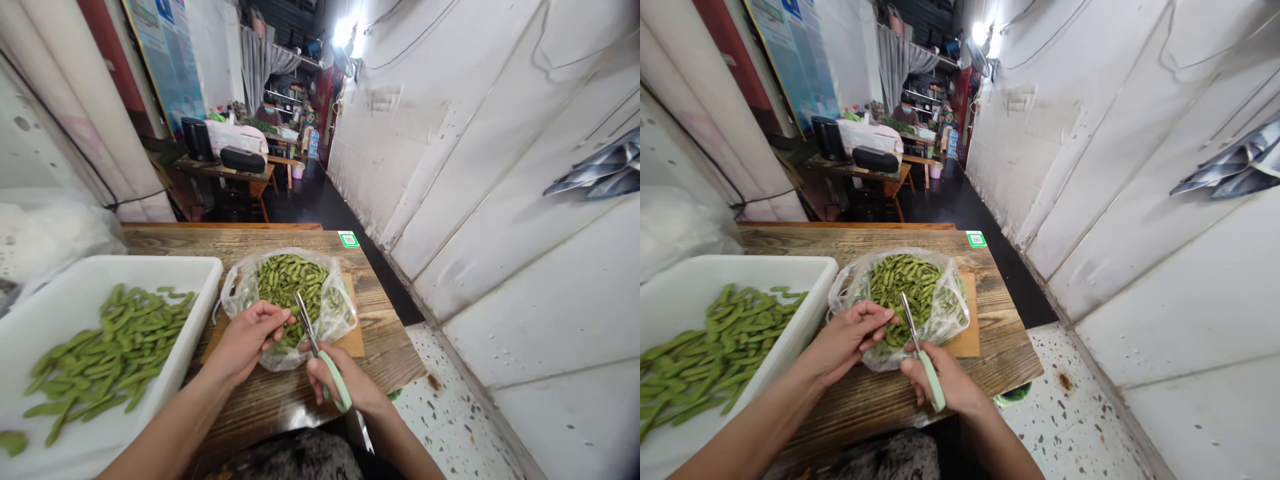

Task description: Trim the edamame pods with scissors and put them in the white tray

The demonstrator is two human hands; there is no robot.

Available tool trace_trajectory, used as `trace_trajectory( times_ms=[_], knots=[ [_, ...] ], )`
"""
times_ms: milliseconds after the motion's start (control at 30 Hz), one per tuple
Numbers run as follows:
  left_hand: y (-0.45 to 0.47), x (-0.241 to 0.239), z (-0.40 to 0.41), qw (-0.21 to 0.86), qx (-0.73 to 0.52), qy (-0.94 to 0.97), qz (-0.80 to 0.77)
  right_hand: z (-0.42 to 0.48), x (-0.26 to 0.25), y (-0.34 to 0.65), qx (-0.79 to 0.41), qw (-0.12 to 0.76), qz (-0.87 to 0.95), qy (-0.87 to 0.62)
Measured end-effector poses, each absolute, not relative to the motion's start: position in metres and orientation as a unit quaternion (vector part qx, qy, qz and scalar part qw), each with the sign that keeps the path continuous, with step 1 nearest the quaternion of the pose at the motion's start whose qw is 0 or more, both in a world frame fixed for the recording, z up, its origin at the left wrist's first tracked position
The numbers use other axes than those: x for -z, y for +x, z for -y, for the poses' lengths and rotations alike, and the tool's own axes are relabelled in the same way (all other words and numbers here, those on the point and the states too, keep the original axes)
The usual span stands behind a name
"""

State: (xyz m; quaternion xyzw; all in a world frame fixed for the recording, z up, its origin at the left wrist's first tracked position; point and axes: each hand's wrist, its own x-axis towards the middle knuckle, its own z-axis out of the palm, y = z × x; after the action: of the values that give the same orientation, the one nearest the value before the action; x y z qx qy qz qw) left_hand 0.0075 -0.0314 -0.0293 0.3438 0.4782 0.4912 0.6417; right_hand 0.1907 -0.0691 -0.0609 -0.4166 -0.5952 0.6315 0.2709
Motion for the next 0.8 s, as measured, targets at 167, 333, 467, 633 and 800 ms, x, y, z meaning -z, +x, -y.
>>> trace_trajectory(
  times_ms=[167,333,467,633,800],
  knots=[
    [0.017,0.033,0.036,0.587,-0.512,0.359,-0.515,0.068,0.066,0.194,-0.604,0.263,0.62,-0.427],
    [0.02,0.035,0.038,0.576,-0.51,0.371,-0.521,0.068,0.067,0.198,-0.582,0.258,0.635,-0.438],
    [0.019,0.035,0.04,0.584,-0.5,0.367,-0.524,0.069,0.065,0.195,-0.6,0.268,0.603,-0.452],
    [0.007,0.039,0.045,0.581,-0.485,0.379,-0.532,0.068,0.068,0.188,-0.677,0.276,0.519,-0.442],
    [-0.051,0.023,0.046,0.343,-0.43,0.492,-0.675,0.064,0.071,0.192,-0.688,0.277,0.501,-0.446]
  ],
)
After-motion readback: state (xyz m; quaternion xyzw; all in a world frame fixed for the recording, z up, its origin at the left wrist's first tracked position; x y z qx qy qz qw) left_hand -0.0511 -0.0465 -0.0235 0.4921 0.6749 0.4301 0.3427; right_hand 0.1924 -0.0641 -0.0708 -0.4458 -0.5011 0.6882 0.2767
